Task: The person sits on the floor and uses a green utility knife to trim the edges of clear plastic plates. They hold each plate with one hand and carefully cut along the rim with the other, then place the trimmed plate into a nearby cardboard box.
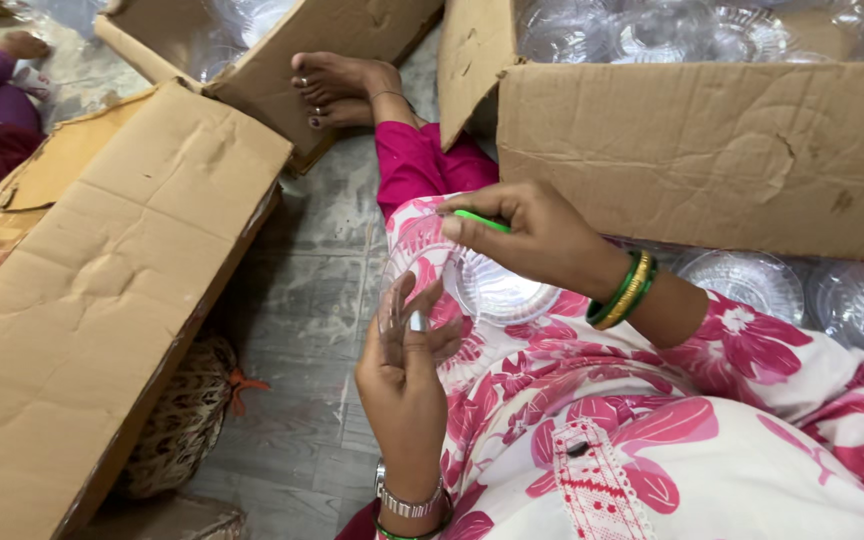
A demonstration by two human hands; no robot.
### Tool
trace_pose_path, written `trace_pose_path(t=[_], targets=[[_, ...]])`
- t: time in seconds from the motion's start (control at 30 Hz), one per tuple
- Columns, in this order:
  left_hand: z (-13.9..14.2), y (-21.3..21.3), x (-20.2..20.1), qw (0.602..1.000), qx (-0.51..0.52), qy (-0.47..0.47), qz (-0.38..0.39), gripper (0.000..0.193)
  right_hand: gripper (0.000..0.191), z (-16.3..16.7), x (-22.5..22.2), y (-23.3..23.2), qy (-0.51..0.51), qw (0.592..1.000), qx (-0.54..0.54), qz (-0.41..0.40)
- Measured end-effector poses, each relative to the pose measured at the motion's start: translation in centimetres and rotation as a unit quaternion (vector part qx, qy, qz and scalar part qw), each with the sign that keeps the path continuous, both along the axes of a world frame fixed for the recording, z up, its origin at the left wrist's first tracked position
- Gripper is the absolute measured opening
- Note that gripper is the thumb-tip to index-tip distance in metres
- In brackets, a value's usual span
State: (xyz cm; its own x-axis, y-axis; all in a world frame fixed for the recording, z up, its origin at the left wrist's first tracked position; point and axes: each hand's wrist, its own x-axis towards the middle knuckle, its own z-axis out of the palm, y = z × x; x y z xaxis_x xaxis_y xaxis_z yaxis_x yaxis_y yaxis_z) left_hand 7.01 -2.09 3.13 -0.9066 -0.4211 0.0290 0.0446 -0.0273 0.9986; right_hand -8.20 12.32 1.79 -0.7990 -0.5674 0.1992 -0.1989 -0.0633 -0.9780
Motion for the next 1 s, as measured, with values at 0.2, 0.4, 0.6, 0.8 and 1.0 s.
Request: trace_pose_path(t=[0.2,0.4,0.6,0.8,1.0], targets=[[-0.9,-0.4,0.0,0.995,0.047,0.025,-0.082,0.048,0.019,0.8,0.4,0.7,0.137,0.987,0.05,-0.066],[-2.3,-0.6,-0.6,0.994,0.06,-0.049,-0.074,0.042,0.02,1.8,1.4,0.5,0.246,0.961,0.108,-0.064],[-2.9,-0.8,-1.2,0.994,0.075,-0.06,-0.051,0.041,0.046,3.0,2.8,0.5,0.361,0.918,0.151,-0.068],[-3.9,-1.3,-1.5,0.99,0.114,-0.067,-0.052,0.04,0.031,3.3,4.9,0.1,0.434,0.88,0.172,-0.088],[-3.6,-0.8,-1.6,0.997,-0.05,-0.05,0.004,0.023,0.031,3.0,6.4,-0.5,0.431,0.881,0.188,-0.059]])
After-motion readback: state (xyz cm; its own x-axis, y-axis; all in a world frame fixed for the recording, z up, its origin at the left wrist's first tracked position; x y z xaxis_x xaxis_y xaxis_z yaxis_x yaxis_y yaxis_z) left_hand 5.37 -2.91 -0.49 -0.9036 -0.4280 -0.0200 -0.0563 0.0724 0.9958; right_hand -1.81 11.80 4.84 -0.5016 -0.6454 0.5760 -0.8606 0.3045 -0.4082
